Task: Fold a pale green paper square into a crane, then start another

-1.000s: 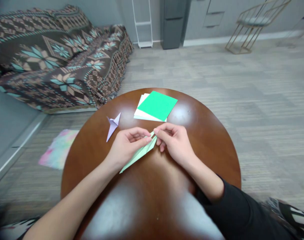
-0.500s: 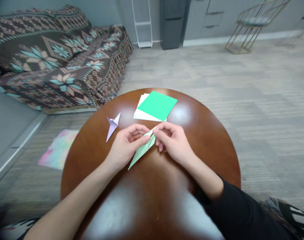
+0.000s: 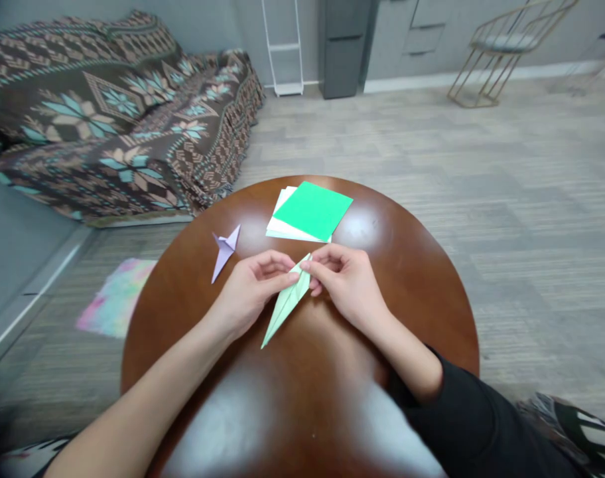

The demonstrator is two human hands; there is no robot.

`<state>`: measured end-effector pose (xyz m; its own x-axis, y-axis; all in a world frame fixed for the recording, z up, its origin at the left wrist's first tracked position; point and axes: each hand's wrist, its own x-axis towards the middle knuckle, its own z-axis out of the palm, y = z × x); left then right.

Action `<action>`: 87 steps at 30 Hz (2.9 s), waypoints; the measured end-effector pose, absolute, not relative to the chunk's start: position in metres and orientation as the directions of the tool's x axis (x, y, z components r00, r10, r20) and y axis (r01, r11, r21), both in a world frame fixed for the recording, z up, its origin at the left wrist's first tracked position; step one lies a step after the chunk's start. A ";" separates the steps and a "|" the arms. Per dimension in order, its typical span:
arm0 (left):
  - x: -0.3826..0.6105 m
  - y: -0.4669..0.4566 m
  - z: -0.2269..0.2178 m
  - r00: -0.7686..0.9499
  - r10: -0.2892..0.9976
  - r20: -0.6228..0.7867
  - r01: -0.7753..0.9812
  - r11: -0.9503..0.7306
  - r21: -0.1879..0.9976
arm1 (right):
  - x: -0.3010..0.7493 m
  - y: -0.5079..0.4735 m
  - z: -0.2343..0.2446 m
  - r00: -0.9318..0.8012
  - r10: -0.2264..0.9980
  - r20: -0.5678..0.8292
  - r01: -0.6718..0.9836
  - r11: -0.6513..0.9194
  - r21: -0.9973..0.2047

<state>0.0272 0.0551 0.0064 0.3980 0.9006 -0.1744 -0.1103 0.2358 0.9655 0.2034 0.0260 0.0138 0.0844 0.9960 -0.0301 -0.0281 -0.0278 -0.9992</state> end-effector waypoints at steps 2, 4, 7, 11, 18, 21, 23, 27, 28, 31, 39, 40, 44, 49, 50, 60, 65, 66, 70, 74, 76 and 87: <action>0.027 0.055 0.008 0.400 0.899 -0.180 -0.097 0.237 0.967 | 0.203 0.026 0.014 0.077 0.996 -0.041 -0.031 -0.038 -0.999; 0.027 0.054 0.009 0.398 0.900 -0.179 -0.079 0.228 0.971 | 0.204 0.026 0.013 0.068 0.996 -0.056 -0.032 -0.054 -0.998; 0.027 0.054 0.009 0.403 0.898 -0.177 -0.049 0.214 0.976 | 0.204 0.025 0.011 0.052 0.995 -0.080 -0.042 -0.078 -0.996; 0.028 0.054 0.009 0.410 0.892 -0.189 -0.013 0.214 0.977 | 0.204 0.025 0.009 0.048 0.993 -0.104 -0.042 -0.102 -0.994; 0.028 0.053 0.008 0.429 0.876 -0.222 0.003 0.245 0.970 | 0.205 0.025 0.014 -0.037 0.984 -0.177 -0.123 -0.180 -0.976; 0.027 0.053 0.008 0.443 0.864 -0.241 0.007 0.265 0.964 | 0.206 0.025 0.015 -0.077 0.978 -0.193 -0.158 -0.203 -0.966; 0.028 0.053 0.009 0.447 0.861 -0.241 0.011 0.264 0.964 | 0.206 0.025 0.015 -0.081 0.978 -0.191 -0.164 -0.203 -0.965; 0.029 0.053 0.010 0.415 0.890 -0.191 0.004 0.208 0.978 | 0.207 0.025 0.014 -0.054 0.979 -0.195 -0.164 -0.201 -0.966; 0.029 0.053 0.010 0.405 0.898 -0.174 -0.001 0.191 0.982 | 0.207 0.025 0.014 -0.050 0.979 -0.198 -0.157 -0.203 -0.966; 0.030 0.053 0.009 0.400 0.905 -0.146 -0.001 0.160 0.987 | 0.208 0.025 0.015 -0.053 0.977 -0.205 -0.124 -0.210 -0.970; 0.031 0.051 0.013 0.362 0.922 -0.136 0.021 0.138 0.990 | 0.210 0.026 0.011 -0.066 0.961 -0.269 -0.141 -0.276 -0.951; 0.031 0.050 0.014 0.359 0.923 -0.140 0.025 0.141 0.990 | 0.211 0.026 0.011 -0.077 0.958 -0.275 -0.146 -0.284 -0.948; 0.032 0.050 0.015 0.362 0.919 -0.159 0.052 0.151 0.987 | 0.211 0.025 0.010 -0.072 0.955 -0.289 -0.157 -0.297 -0.942; 0.032 0.051 0.015 0.364 0.913 -0.183 0.073 0.168 0.983 | 0.205 0.025 0.007 -0.038 0.951 -0.307 -0.234 -0.307 -0.922; 0.032 0.051 0.015 0.363 0.913 -0.186 0.076 0.170 0.982 | 0.205 0.026 0.006 -0.027 0.952 -0.305 -0.246 -0.302 -0.921; 0.033 0.050 0.016 0.330 0.930 -0.159 0.069 0.144 0.987 | 0.208 0.029 0.005 0.053 0.985 -0.165 -0.146 -0.156 -0.977; 0.032 0.050 0.014 0.344 0.925 -0.162 0.037 0.159 0.987 | 0.203 0.025 0.006 -0.058 0.980 -0.188 -0.082 -0.193 -0.978; 0.032 0.050 0.014 0.346 0.923 -0.168 0.038 0.165 0.986 | 0.203 0.025 0.007 -0.050 0.980 -0.193 -0.093 -0.197 -0.976; 0.032 0.049 0.013 0.359 0.911 -0.201 0.052 0.196 0.979 | 0.203 0.024 0.008 -0.021 0.967 -0.254 -0.201 -0.253 -0.946; 0.032 0.049 0.013 0.366 0.906 -0.213 0.057 0.206 0.977 | 0.199 0.022 0.009 -0.013 0.949 -0.315 -0.338 -0.300 -0.892; 0.031 0.050 0.013 0.362 0.908 -0.210 0.062 0.201 0.978 | 0.195 0.021 0.010 0.001 0.942 -0.336 -0.379 -0.311 -0.872; 0.031 0.050 0.013 0.305 0.940 -0.153 -0.012 0.165 0.986 | 0.188 0.020 0.006 -0.008 0.960 -0.281 -0.403 -0.261 -0.877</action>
<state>0.0314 0.0496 0.0127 0.3047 0.9400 -0.1533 -0.0116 0.1647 0.9863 0.1880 0.0200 0.0063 -0.0083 0.9596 -0.2812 -0.4032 -0.2605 -0.8773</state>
